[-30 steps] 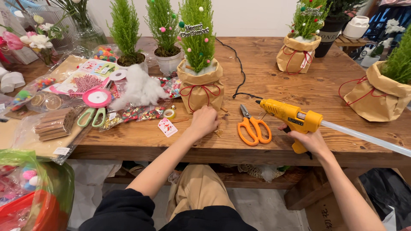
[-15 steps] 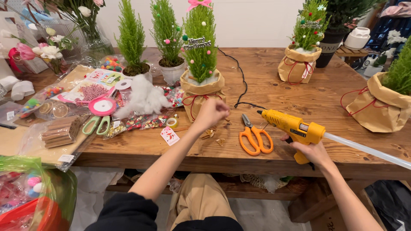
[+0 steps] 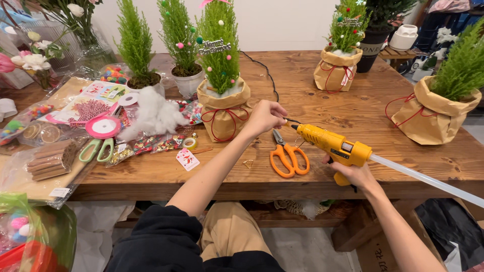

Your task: The person decorates small potted cypress plants by hand with white stuffing material, a red ribbon, and small festive ornaments using a hot glue gun.

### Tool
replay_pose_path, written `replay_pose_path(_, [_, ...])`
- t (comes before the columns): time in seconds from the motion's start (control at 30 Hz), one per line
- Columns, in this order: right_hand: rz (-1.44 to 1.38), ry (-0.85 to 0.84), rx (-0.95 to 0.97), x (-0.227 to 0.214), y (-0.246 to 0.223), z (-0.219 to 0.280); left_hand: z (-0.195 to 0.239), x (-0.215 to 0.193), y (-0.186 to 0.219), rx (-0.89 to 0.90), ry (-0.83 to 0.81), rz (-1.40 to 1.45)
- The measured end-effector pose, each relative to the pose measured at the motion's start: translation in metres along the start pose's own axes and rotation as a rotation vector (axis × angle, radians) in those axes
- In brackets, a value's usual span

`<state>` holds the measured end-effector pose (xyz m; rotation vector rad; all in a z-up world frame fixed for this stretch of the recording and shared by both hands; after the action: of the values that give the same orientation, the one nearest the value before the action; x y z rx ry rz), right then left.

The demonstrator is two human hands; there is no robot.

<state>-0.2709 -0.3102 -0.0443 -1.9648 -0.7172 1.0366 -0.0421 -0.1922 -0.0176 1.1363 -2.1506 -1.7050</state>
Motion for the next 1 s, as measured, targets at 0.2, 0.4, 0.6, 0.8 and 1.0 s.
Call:
replay_pose_path(0.2, [-0.046, 0.005, -0.105, -0.001, 0.017, -0.005, 0.004, 0.005, 0.007, 0.017, -0.007, -0.024])
replay_pose_path(0.4, [-0.044, 0.023, -0.110, -0.001, 0.027, -0.006, 0.005, 0.006, 0.007, 0.012, -0.008, 0.017])
replay_pose_path(0.6, [-0.093, 0.017, -0.111, -0.003, 0.019, -0.004, 0.005, 0.007, 0.005, 0.001, -0.014, 0.063])
replay_pose_path(0.8, [-0.089, -0.003, -0.116, -0.001, 0.012, -0.004, 0.009, 0.004, 0.007, -0.014, -0.007, 0.077])
replay_pose_path(1.0, [-0.069, 0.036, -0.079, -0.001, 0.025, -0.005, 0.006, 0.004, 0.005, -0.013, -0.020, 0.080])
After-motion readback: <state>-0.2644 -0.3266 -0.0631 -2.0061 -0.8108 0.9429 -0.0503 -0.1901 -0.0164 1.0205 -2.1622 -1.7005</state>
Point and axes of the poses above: each hand's wrist, its own z-axis away from the middle knuckle, its own x-axis out of the palm, y = z × x, the point moved 9 cm from there along -z, towards the middle knuckle, and after that the axes turned 7 degrees about x, right-handed, at the moved point
